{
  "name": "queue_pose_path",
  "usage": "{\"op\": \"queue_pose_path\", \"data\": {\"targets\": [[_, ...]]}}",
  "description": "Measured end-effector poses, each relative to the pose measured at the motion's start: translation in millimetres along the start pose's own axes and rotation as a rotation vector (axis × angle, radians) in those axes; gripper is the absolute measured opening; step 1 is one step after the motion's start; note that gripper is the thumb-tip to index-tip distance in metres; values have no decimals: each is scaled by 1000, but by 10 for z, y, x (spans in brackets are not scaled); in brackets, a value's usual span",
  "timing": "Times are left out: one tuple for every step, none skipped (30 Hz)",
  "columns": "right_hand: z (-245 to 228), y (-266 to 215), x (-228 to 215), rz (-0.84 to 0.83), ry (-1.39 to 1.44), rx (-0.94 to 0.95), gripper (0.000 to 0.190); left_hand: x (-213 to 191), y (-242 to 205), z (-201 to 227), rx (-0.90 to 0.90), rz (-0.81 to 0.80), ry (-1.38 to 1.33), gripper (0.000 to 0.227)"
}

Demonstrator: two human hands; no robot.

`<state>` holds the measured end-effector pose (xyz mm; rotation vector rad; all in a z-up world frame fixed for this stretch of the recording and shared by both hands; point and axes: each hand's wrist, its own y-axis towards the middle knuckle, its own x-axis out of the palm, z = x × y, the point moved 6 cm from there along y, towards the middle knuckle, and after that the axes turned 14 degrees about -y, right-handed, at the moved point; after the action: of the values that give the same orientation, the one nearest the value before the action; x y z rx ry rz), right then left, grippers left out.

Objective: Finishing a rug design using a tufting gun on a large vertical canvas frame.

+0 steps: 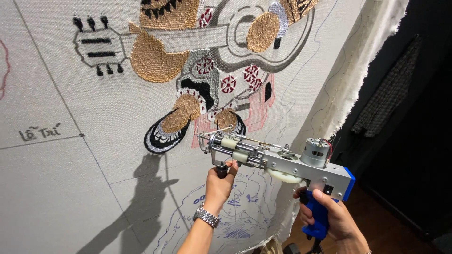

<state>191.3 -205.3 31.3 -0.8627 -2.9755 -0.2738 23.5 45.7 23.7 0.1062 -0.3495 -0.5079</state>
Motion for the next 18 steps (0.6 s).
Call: {"op": "queue_pose_path", "data": {"targets": [[0,-7,-15,20,-21,-3,60,11,10,-21,3,-1,-2,36],[0,-3,-21,37,-42,-8,60,11,26,-35,7,0,-3,37],[-22,-24,2,34,-35,-11,60,-1,17,-16,12,2,3,37],[-60,-37,3,31,-33,-4,61,18,16,-1,7,-5,9,37],[-100,-51,2,28,-30,2,62,39,14,15,3,-11,15,38],[-109,-43,-6,24,-30,-10,62,52,43,-9,16,-11,14,38],[-83,-33,-11,13,-3,38,63,70,75,-33,26,-17,6,38],[-63,-38,-28,4,21,89,64,103,99,-64,33,-26,-5,38],[-65,-20,-52,2,20,79,64,133,115,-28,42,-28,-7,38],[-31,-41,-119,56,40,107,63,167,104,-28,38,-25,-8,38],[6,-60,-187,109,60,135,62,201,96,-30,34,-23,-9,38],[-8,-61,-205,110,63,134,62,239,112,-52,35,-25,-7,38],[-37,-59,-227,116,51,106,62,274,130,-74,39,-23,-6,38],[-38,-80,-235,123,42,83,61,284,126,-114,39,-21,-3,38],[-56,-87,-235,126,48,86,61,284,141,-139,35,-22,3,38],[-50,-103,-249,122,73,148,61,311,149,-163,45,-35,-26,38],[-42,-121,-267,118,98,210,61,340,156,-190,55,-49,-55,38],[-3,-108,-312,121,99,217,61,352,142,-189,48,-48,-53,38]]}}
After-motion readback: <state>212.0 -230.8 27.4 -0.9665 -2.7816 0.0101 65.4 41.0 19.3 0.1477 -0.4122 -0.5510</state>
